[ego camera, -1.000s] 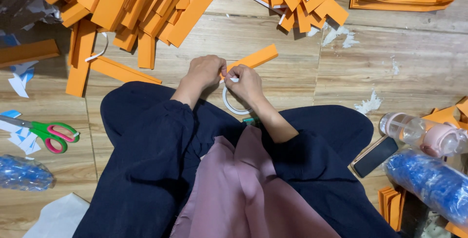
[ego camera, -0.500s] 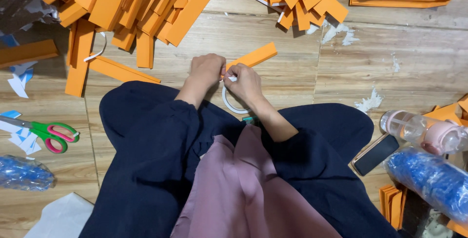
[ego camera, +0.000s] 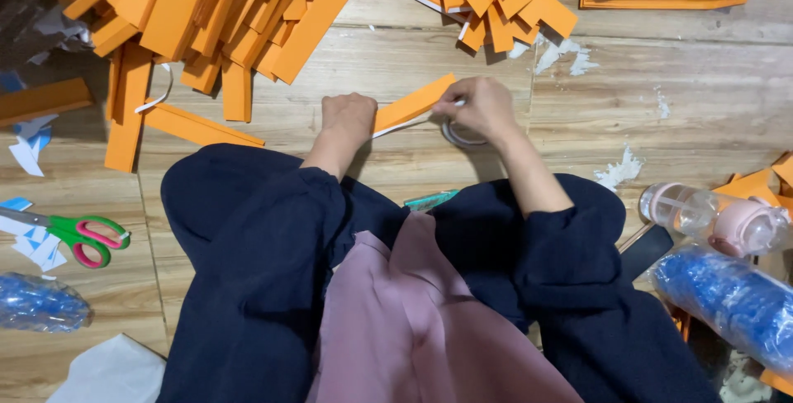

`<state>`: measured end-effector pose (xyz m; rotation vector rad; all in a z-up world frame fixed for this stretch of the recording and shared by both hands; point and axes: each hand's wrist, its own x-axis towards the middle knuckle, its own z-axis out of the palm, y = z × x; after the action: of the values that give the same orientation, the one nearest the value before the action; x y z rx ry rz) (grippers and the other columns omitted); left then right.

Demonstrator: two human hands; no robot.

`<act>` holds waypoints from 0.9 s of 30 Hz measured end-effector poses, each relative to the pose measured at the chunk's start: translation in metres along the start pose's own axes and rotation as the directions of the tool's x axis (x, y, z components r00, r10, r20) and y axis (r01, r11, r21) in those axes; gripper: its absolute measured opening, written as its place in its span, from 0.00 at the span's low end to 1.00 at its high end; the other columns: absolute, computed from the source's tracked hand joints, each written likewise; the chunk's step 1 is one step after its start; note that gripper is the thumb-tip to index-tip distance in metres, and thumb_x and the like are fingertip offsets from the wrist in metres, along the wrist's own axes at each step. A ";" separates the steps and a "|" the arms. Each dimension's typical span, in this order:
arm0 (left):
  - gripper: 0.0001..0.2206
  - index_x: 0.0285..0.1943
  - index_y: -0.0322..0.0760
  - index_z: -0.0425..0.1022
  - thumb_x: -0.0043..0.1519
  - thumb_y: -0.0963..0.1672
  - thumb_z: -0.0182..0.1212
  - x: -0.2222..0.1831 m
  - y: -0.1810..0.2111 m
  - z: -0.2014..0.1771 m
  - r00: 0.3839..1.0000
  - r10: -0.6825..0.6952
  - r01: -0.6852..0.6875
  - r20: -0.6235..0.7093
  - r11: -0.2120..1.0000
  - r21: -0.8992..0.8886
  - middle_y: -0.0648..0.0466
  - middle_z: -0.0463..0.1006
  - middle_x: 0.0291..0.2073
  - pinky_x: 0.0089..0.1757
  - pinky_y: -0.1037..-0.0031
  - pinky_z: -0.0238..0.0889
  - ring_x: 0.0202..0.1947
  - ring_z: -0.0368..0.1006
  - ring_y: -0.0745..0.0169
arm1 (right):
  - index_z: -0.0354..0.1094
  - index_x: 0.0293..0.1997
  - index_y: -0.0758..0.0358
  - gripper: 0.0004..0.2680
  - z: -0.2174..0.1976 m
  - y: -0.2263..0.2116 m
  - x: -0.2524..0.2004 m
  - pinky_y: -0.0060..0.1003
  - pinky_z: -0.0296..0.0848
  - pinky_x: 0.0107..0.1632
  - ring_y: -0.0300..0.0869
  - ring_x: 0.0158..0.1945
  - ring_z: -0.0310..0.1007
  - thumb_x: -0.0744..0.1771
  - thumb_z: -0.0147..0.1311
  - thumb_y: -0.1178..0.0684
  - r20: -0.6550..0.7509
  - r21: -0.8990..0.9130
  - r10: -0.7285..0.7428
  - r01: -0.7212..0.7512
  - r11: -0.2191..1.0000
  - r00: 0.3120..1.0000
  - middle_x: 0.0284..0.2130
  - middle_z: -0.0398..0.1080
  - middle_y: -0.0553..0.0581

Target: Applying double-sided tape to orange paper strips

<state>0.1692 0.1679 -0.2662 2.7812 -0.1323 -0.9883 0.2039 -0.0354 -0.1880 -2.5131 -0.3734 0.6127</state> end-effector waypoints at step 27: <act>0.14 0.42 0.41 0.76 0.52 0.35 0.50 0.003 0.001 0.001 1.000 -0.002 0.000 0.025 0.998 0.065 0.45 0.77 0.32 0.39 0.54 0.61 0.40 0.72 0.43 | 0.72 0.27 0.44 0.04 -0.005 0.056 0.020 0.46 0.69 0.38 0.53 0.37 0.71 0.57 0.57 0.45 -0.072 -0.171 0.147 -0.158 0.973 0.986 0.24 0.71 0.51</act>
<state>0.1711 0.1659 -0.2689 2.8283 -0.1692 -1.0370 0.2311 -0.0765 -0.2222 -2.7423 -0.2219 0.5846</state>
